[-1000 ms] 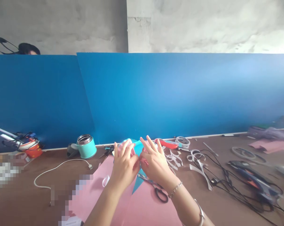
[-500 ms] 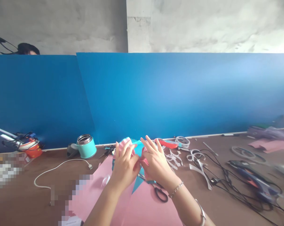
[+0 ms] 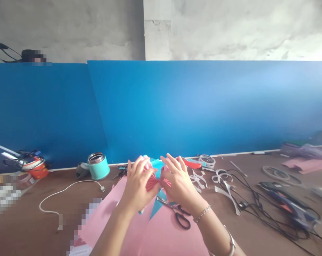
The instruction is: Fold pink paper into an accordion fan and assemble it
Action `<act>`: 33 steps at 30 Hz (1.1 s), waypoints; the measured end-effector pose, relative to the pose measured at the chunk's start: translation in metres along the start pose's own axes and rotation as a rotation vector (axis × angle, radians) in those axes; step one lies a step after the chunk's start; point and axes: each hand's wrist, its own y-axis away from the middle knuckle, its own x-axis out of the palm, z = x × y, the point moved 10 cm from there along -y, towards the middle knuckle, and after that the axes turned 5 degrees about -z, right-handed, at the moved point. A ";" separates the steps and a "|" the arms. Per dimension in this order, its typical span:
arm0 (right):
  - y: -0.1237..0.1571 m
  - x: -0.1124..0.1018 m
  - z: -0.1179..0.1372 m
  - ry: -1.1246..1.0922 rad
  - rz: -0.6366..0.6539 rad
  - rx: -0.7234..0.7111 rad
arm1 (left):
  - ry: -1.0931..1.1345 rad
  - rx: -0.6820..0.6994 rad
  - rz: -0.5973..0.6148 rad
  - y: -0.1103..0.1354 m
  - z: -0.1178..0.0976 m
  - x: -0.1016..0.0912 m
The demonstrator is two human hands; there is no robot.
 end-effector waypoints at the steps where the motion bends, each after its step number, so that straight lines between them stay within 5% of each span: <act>1: 0.000 0.000 0.001 0.000 0.002 -0.001 | 0.003 -0.022 -0.004 0.000 0.004 -0.004; 9: -0.001 0.000 0.004 0.000 0.007 -0.034 | 0.007 0.072 0.207 0.004 0.005 0.006; 19: -0.001 -0.001 0.012 -0.002 0.026 -0.041 | -0.006 0.008 0.132 0.007 -0.022 0.014; 33: 0.002 0.015 -0.010 0.043 0.106 0.012 | 0.051 -0.048 0.241 0.007 0.006 0.020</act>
